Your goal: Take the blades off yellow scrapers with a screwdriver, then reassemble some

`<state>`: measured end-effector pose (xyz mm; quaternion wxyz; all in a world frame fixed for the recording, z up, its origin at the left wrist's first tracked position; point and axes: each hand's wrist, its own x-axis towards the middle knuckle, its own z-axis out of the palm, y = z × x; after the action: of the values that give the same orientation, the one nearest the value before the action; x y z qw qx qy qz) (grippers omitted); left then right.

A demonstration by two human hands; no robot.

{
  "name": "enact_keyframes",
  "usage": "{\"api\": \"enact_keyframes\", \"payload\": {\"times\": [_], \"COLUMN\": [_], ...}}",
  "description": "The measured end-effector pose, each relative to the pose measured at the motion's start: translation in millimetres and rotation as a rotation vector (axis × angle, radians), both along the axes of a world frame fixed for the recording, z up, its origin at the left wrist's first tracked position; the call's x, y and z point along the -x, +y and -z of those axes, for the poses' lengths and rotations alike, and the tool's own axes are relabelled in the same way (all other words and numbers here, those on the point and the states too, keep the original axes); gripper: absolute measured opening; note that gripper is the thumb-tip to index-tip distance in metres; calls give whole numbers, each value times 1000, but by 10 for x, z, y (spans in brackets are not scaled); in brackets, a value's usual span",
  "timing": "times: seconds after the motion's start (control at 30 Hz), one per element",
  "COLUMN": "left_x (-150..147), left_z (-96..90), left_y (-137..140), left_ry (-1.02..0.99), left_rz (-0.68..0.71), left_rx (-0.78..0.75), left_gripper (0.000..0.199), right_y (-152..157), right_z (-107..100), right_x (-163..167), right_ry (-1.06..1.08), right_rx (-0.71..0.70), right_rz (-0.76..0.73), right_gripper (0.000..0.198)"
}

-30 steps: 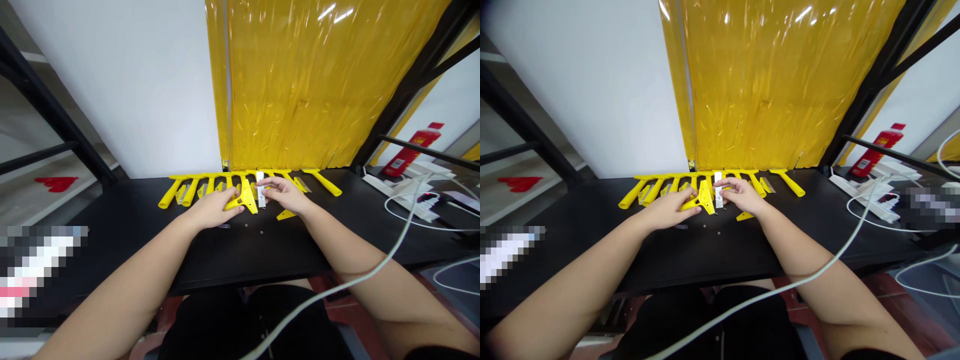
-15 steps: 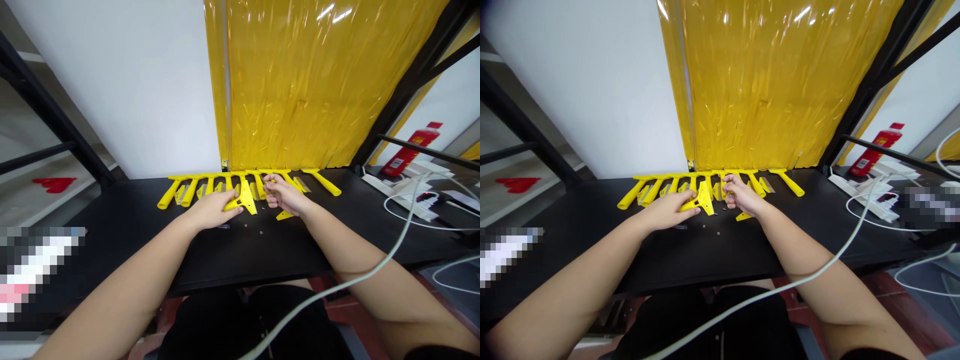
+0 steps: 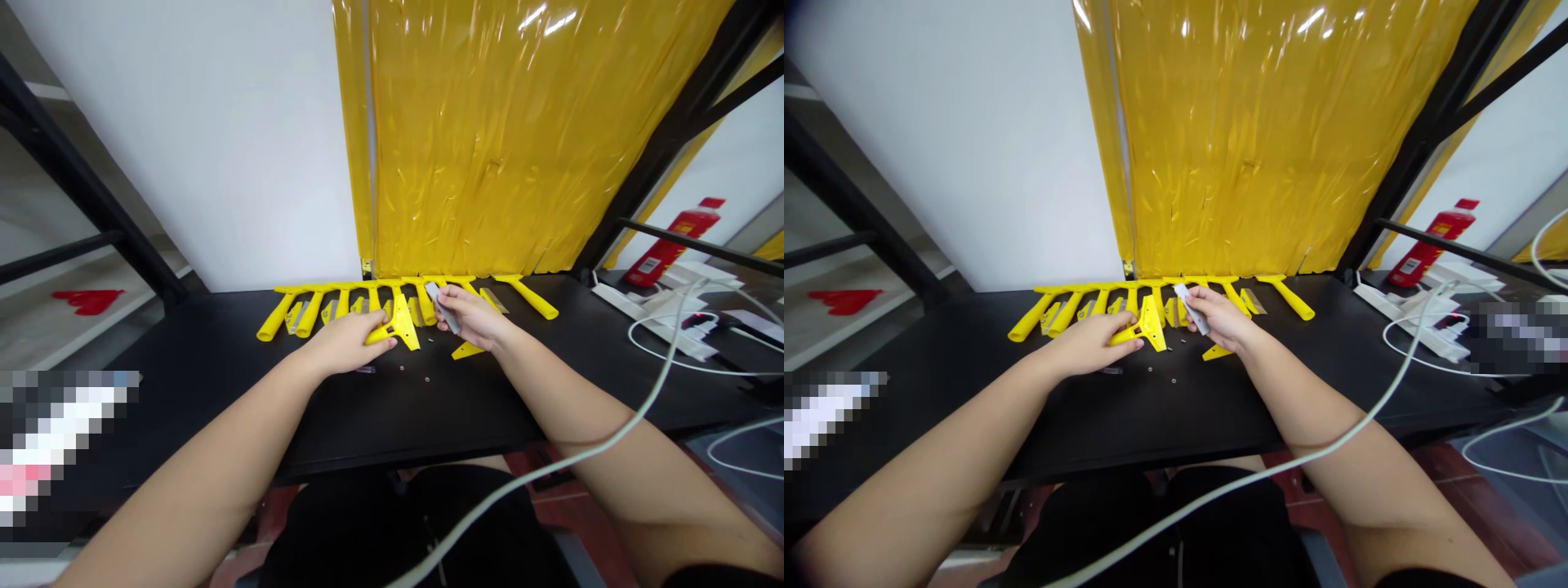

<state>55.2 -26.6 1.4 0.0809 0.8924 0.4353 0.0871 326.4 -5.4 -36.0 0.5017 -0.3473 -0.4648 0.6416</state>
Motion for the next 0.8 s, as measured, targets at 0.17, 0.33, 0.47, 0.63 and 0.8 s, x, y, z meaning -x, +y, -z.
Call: {"api": "enact_keyframes", "payload": {"times": [0.17,0.33,0.47,0.63,0.8], "left_x": [2,-18,-52,-63,-60], "left_z": [4,21,28,10,-2], "left_y": [-1,-13,-37,-70,-83], "left_ry": [5,24,46,47,60], "left_rz": [3,6,17,43,42], "left_rx": [-7,-9,-10,-30,-44], "left_gripper": [36,37,37,35,35], "right_y": [21,-20,-47,-64,-69], "right_z": [27,34,76,114,111], "right_x": [-12,69,189,281,275], "right_ry": [-38,-156,-218,-315,-334], "right_rx": [-10,-47,-115,-171,-123], "right_rz": [44,-21,-34,-18,-30], "right_gripper": [39,45,44,35,30]}}
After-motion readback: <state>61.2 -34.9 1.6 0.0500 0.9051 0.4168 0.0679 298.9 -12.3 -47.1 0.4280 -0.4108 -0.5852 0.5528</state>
